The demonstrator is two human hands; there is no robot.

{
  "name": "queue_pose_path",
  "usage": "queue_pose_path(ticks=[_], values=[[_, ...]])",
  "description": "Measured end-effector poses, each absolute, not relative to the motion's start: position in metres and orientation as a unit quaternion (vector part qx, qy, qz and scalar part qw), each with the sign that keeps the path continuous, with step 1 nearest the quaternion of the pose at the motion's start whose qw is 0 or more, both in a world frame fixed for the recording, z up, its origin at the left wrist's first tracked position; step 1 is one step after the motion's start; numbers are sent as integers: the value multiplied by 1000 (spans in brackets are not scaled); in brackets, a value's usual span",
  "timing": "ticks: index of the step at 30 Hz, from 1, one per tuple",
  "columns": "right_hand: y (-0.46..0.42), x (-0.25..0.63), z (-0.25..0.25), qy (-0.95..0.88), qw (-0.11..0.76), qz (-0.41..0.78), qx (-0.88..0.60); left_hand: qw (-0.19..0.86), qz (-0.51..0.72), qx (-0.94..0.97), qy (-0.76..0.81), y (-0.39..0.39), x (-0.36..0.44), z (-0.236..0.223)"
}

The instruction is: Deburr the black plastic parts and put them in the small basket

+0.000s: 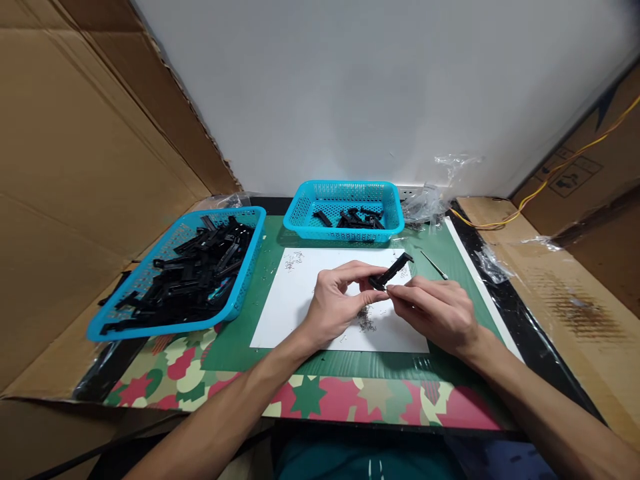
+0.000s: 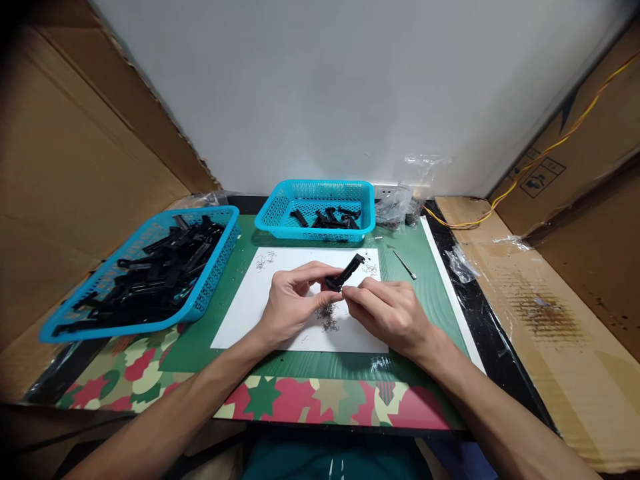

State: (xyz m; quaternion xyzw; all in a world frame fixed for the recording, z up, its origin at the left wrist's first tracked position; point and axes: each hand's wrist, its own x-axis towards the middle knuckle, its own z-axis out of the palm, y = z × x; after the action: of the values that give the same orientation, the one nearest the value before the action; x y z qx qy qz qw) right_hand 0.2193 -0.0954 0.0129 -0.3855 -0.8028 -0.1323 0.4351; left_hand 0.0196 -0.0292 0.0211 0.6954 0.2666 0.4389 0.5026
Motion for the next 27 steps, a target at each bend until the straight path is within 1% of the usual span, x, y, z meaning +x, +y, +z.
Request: queue_pose_path(ticks=[4, 9, 13, 18, 23, 27], values=[[-95, 219, 14, -804, 428, -138, -390, 506, 437, 693, 269, -29, 19, 23], [-93, 224, 14, -819, 419, -98, -379, 523, 429, 692, 253, -28, 19, 24], [-93, 226, 14, -821, 416, -101, -378, 538, 420, 688, 245, -28, 19, 24], [-93, 223, 17, -810, 433, -96, -383, 564, 396, 677, 259, -28, 19, 21], [-92, 223, 21, -788, 459, -67, -403, 623, 358, 631, 292, -29, 19, 14], [-91, 226, 22, -790, 461, -57, -400, 633, 347, 628, 290, -30, 20, 13]])
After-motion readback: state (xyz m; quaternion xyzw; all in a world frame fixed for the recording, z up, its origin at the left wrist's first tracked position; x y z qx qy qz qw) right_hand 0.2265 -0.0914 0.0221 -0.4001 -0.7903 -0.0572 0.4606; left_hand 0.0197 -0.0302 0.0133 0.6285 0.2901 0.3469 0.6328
